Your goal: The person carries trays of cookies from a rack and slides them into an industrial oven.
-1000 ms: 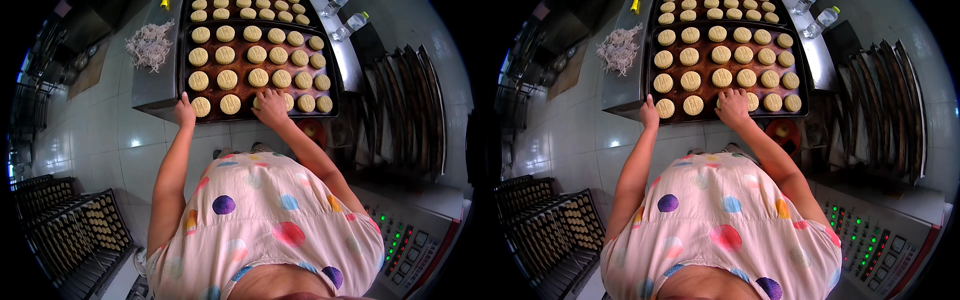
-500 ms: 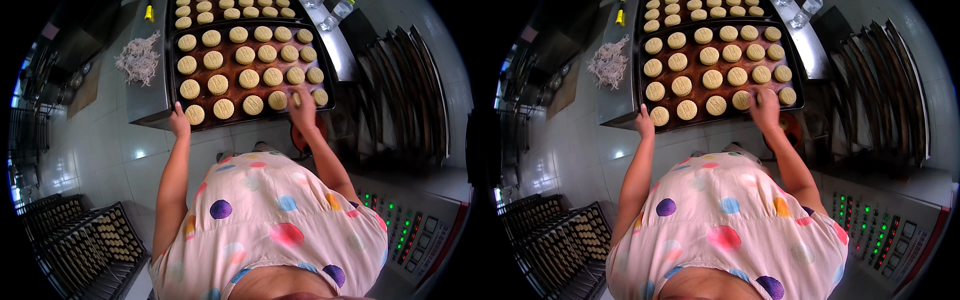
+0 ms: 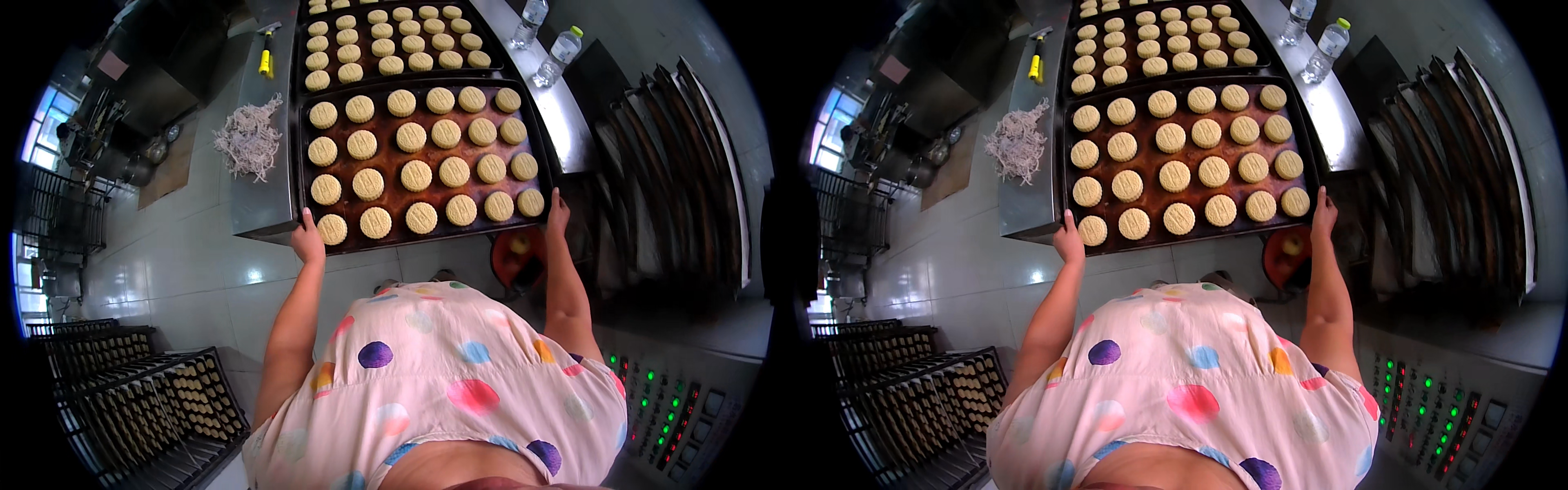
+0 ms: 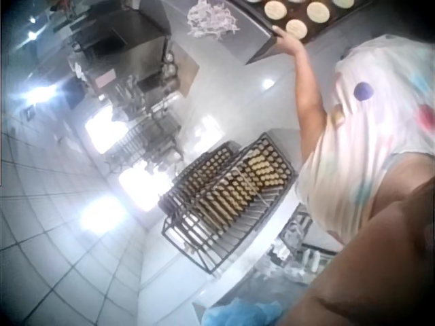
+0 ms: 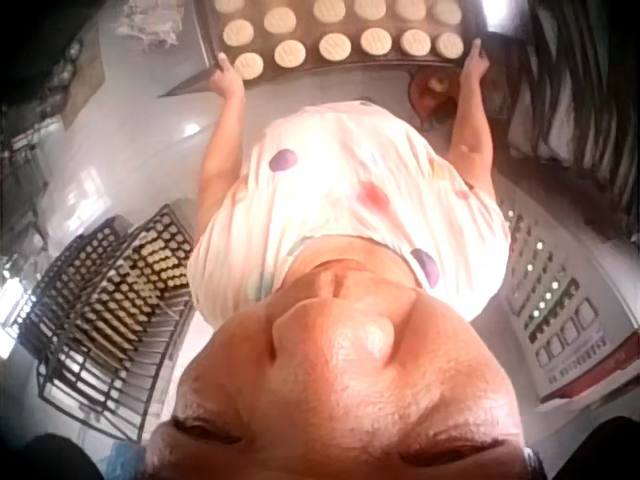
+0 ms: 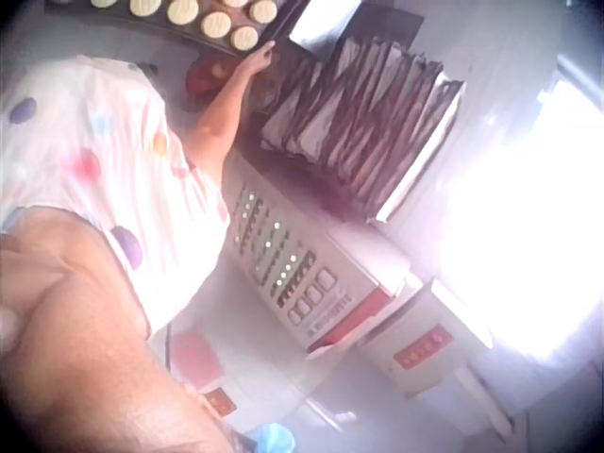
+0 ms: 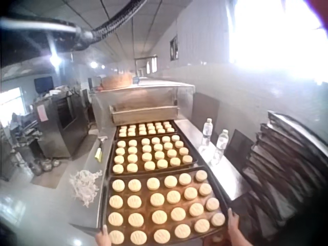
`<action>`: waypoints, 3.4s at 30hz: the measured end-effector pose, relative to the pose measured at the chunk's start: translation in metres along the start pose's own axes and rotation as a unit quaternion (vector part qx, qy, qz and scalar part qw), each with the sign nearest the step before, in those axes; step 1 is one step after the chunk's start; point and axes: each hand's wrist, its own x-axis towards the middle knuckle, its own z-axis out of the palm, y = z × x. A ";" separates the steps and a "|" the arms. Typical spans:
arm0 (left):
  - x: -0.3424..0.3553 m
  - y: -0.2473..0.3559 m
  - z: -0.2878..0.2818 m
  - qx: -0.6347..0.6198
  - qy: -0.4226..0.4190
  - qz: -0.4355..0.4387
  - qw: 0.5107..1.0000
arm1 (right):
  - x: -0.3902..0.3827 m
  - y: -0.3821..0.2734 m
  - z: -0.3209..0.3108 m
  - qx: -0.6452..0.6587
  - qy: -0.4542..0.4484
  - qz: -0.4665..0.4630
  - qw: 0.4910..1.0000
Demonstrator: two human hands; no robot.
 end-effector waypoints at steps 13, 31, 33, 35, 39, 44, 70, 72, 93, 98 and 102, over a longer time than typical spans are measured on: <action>-0.014 0.010 -0.008 -0.041 0.026 -0.041 0.998 | 0.003 -0.015 0.014 -0.135 0.060 -0.004 0.989; -0.020 0.023 -0.010 -0.026 0.038 -0.081 0.996 | -0.002 -0.022 0.012 -0.157 0.082 -0.020 0.984; -0.021 0.027 -0.011 -0.022 0.052 -0.085 0.995 | -0.002 -0.022 0.012 -0.150 0.078 -0.017 0.985; -0.022 0.028 -0.008 -0.036 0.067 -0.073 0.994 | -0.004 -0.025 0.011 -0.149 0.078 -0.015 0.986; -0.020 0.031 -0.013 -0.012 0.046 -0.081 0.996 | -0.006 -0.025 0.011 -0.106 0.076 -0.024 0.991; -0.023 0.029 -0.012 -0.022 0.052 -0.073 0.996 | -0.010 -0.024 0.013 -0.131 0.077 -0.003 0.988; -0.016 0.012 -0.009 -0.057 0.022 -0.080 0.995 | -0.006 -0.019 0.017 -0.128 0.104 -0.022 0.986; -0.017 0.013 -0.008 -0.091 0.019 -0.082 0.992 | -0.005 -0.020 0.016 -0.137 0.099 -0.026 0.985; -0.018 0.010 -0.005 -0.109 0.022 -0.081 0.990 | -0.011 -0.017 0.018 -0.148 0.112 -0.026 0.982; -0.016 0.003 -0.002 -0.113 0.031 -0.063 0.991 | -0.009 -0.015 0.016 -0.156 0.107 -0.029 0.982; -0.016 0.001 -0.002 -0.101 0.032 -0.082 0.991 | -0.014 -0.025 0.016 -0.162 0.116 -0.021 0.980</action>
